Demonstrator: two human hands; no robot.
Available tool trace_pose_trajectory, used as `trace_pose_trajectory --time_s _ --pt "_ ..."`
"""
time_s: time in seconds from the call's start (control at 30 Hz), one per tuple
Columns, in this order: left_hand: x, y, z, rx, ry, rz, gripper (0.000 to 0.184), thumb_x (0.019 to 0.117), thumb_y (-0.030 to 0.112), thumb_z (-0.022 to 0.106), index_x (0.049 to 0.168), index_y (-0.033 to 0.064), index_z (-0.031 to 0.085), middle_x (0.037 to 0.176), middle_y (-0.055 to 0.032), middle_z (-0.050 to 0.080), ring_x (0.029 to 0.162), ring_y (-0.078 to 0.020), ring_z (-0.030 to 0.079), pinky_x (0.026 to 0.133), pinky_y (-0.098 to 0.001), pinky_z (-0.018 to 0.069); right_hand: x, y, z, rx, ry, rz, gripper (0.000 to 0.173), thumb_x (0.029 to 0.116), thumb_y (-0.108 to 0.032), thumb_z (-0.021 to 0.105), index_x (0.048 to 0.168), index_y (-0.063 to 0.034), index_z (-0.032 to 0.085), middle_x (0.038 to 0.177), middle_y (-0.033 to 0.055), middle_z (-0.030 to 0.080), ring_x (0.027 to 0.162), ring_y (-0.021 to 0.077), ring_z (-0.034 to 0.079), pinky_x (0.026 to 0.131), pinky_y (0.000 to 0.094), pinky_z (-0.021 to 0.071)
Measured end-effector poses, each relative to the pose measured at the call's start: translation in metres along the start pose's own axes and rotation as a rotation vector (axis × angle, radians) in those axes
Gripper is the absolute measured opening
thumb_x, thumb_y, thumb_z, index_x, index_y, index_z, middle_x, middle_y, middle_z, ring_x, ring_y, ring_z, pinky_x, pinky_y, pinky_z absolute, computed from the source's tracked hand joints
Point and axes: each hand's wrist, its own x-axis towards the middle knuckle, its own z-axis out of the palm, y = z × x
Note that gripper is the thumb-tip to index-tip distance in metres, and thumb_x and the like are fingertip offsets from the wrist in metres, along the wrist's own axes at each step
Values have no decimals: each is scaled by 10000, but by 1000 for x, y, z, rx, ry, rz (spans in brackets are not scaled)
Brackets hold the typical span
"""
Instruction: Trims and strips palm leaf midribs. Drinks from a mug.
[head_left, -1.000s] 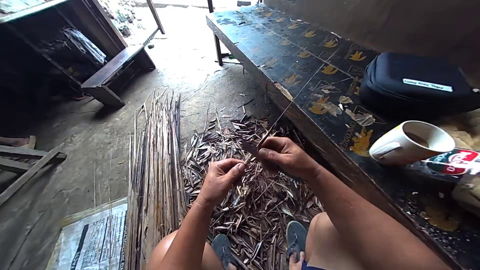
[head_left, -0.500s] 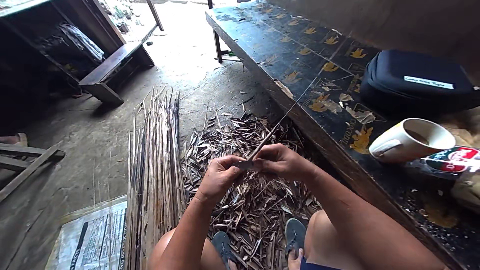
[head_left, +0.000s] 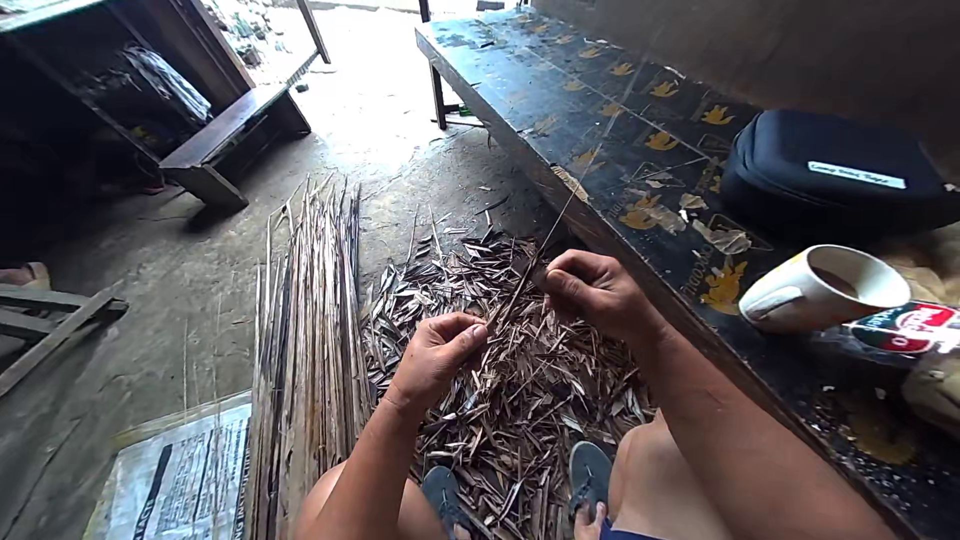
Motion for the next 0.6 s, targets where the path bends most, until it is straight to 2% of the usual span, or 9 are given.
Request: trace_pose_trajectory --time_s 0.1,0.17,0.27,0.3,0.4,0.5,0.6 --pt "1 -2 1 50 22 22 117 993 91 622 990 16 712 757 -20 680 609 -78 618 579 -230 543 0 -3 -2 50 112 -28 125 1022 -166 586 986 -78 668 728 48 693 549 96 631 529 238 557" --pt "1 -4 2 85 46 54 124 1000 90 608 1004 10 703 764 -29 677 612 -87 619 583 -236 543 -1 -4 -2 86 156 -18 126 1030 -169 570 1076 -91 657 739 62 692 544 109 631 523 247 561" --pt "2 -4 5 155 98 103 156 1007 83 594 1070 -19 693 813 -60 709 628 -117 651 585 -264 570 -3 -5 9 97 -3 113 305 1029 -163 561 1323 -102 612 774 42 688 577 104 632 545 268 568" --pt "2 -3 8 181 117 113 165 1006 80 595 1088 -23 694 819 -59 713 626 -115 653 580 -262 569 -4 -2 15 107 -83 155 336 1037 -164 550 1363 -99 596 788 33 689 584 94 630 546 260 564" --pt "1 -1 13 232 165 148 187 1004 65 597 1120 -26 712 824 -43 709 632 -103 643 588 -251 566 -5 6 32 178 -210 219 323 1047 -152 541 1347 -48 600 813 33 697 586 89 633 534 247 559" --pt "1 -1 15 250 213 177 135 985 45 616 1065 -15 707 809 -20 707 647 -90 655 605 -245 574 -5 10 36 178 -250 243 334 1049 -156 544 1361 -48 600 829 34 697 591 89 631 534 241 555" --pt "0 -2 12 242 203 183 131 981 54 631 1043 -17 722 810 -32 720 661 -100 670 626 -263 589 -6 10 34 144 -288 262 331 1050 -153 547 1356 -48 614 836 29 695 591 78 621 526 230 544"
